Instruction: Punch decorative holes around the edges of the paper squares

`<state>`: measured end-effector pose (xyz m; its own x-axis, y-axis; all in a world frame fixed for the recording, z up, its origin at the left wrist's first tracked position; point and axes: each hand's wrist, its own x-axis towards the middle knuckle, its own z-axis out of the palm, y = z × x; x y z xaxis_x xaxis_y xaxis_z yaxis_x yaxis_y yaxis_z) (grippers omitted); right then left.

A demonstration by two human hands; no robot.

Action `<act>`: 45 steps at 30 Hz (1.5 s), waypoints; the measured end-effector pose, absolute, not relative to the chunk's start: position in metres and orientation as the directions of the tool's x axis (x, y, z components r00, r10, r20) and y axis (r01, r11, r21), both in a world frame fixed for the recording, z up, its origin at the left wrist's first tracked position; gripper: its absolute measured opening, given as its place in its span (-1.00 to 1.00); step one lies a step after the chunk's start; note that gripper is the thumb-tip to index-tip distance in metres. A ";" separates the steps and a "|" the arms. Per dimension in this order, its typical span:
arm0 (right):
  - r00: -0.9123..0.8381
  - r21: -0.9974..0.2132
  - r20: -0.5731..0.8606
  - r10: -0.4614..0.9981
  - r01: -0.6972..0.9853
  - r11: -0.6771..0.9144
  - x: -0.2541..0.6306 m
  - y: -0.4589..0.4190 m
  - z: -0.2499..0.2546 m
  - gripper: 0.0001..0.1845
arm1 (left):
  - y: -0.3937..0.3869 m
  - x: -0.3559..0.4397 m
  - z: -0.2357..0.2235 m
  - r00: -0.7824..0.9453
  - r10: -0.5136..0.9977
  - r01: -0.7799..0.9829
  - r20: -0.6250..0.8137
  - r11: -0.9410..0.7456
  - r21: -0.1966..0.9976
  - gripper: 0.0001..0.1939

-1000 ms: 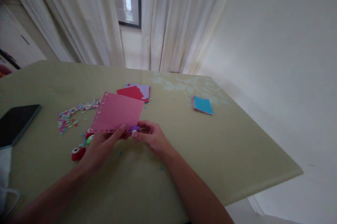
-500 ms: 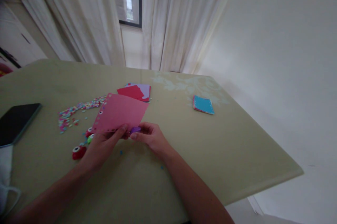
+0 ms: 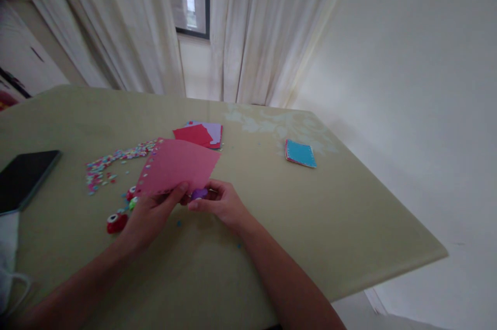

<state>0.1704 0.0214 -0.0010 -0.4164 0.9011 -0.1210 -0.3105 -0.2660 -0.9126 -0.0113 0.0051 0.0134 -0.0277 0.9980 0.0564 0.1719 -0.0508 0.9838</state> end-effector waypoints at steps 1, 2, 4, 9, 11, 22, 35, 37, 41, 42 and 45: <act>-0.416 -0.914 -0.117 0.902 -0.310 -0.262 0.170 0.021 -0.001 -0.53 | 0.005 -0.011 0.013 -0.030 0.998 0.176 0.057 -0.051 0.983 -0.64; -0.418 -0.915 -0.114 0.901 -0.309 -0.259 0.170 0.021 0.000 -0.53 | 0.005 -0.012 0.012 -0.032 0.998 0.180 0.059 -0.052 0.982 -0.64; -0.417 -0.917 -0.111 0.902 -0.307 -0.254 0.170 0.021 0.000 -0.52 | 0.005 -0.012 0.012 -0.029 0.998 0.187 0.062 -0.056 0.981 -0.64; -0.427 -0.922 -0.124 0.896 -0.284 -0.263 0.169 0.020 0.003 -0.48 | 0.004 -0.011 0.015 -0.022 0.999 0.170 0.042 -0.038 0.985 -0.63; -0.432 -0.924 -0.121 0.894 -0.280 -0.260 0.168 0.019 0.004 -0.47 | 0.004 -0.011 0.016 -0.023 0.999 0.161 0.036 -0.032 0.986 -0.63; -0.395 -0.950 -0.098 0.914 -0.236 -0.204 0.170 0.021 -0.002 -0.45 | 0.003 -0.006 0.024 -0.036 0.999 0.163 0.033 -0.027 0.986 -0.63; -0.414 -0.969 -0.074 0.907 -0.184 -0.163 0.170 0.020 -0.003 -0.50 | 0.002 -0.007 0.020 -0.008 0.997 0.163 0.077 -0.074 0.984 -0.62; -0.408 -0.974 -0.069 0.910 -0.169 -0.150 0.169 0.020 -0.002 -0.50 | 0.001 -0.007 0.022 -0.007 0.997 0.165 0.079 -0.077 0.983 -0.63; -0.408 -0.984 -0.033 0.912 -0.146 -0.101 0.168 0.019 0.002 -0.52 | 0.002 -0.006 0.021 -0.003 0.997 0.164 0.074 -0.072 0.984 -0.63; -0.407 -0.986 -0.029 0.913 -0.140 -0.093 0.168 0.019 0.003 -0.52 | 0.002 -0.007 0.020 -0.004 0.997 0.164 0.076 -0.075 0.984 -0.62; -0.401 -0.990 -0.018 0.916 -0.123 -0.073 0.166 0.019 0.004 -0.55 | 0.002 -0.007 0.018 -0.002 0.997 0.169 0.075 -0.073 0.983 -0.63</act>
